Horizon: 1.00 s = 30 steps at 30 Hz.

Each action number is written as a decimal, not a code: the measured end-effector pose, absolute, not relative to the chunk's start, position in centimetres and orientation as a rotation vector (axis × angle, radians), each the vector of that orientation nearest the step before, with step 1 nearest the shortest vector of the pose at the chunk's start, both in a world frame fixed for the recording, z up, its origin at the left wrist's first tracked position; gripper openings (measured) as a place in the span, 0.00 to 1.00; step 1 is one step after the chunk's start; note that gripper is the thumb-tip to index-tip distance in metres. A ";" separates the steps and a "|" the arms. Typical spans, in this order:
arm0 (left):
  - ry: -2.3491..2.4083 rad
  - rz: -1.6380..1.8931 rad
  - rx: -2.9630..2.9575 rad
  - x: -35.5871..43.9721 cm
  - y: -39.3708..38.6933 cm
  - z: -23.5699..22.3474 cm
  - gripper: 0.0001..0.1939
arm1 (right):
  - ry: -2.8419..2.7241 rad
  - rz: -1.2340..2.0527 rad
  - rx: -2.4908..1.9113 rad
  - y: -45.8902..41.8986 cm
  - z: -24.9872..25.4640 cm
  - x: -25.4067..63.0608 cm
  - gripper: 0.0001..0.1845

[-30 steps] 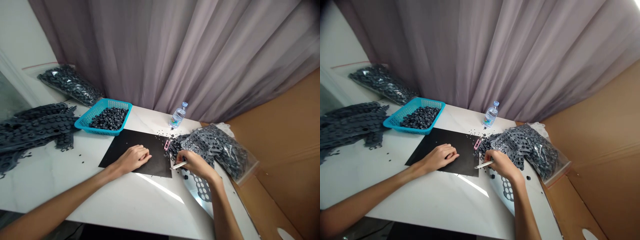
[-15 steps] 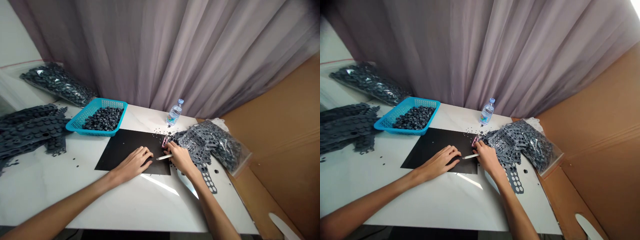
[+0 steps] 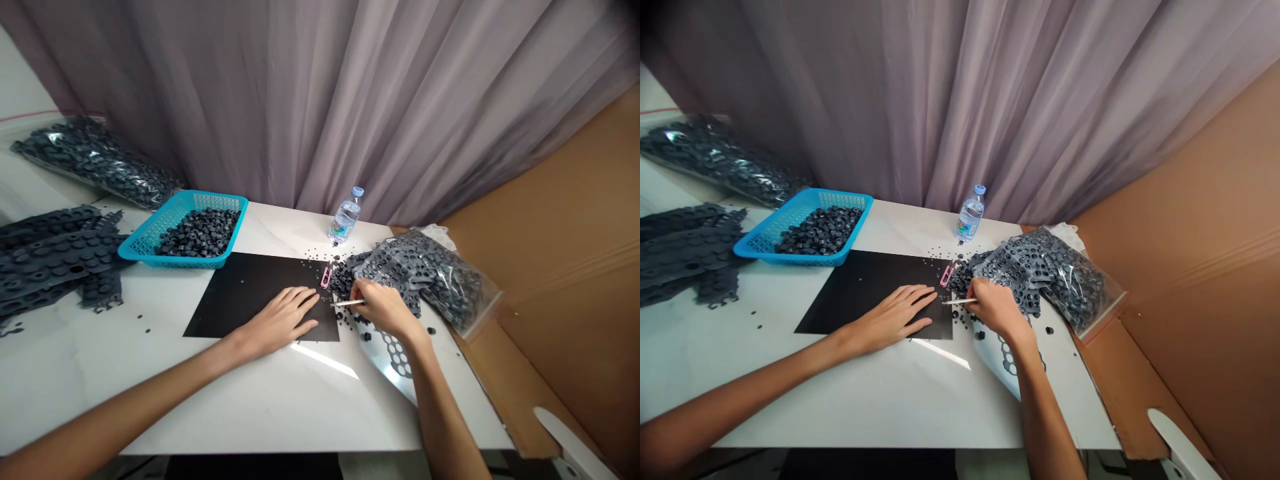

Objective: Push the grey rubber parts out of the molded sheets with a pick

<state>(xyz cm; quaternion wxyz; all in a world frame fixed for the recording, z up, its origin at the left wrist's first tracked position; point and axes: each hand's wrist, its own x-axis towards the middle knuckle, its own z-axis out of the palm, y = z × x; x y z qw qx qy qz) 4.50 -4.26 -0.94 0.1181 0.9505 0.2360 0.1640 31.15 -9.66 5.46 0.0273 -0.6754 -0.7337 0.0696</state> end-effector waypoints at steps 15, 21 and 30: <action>0.696 0.599 2.643 4.3 -3.3 1.7 0.19 | -2.367 0.602 -1.768 -9.7 5.4 30.9 0.03; 1.007 0.676 2.588 -4.0 1.8 1.4 0.13 | -2.257 0.424 -1.913 -10.1 5.5 32.8 0.08; 1.126 0.698 2.399 -9.3 2.5 -2.4 0.21 | -2.263 0.295 -1.923 -10.9 6.2 31.3 0.13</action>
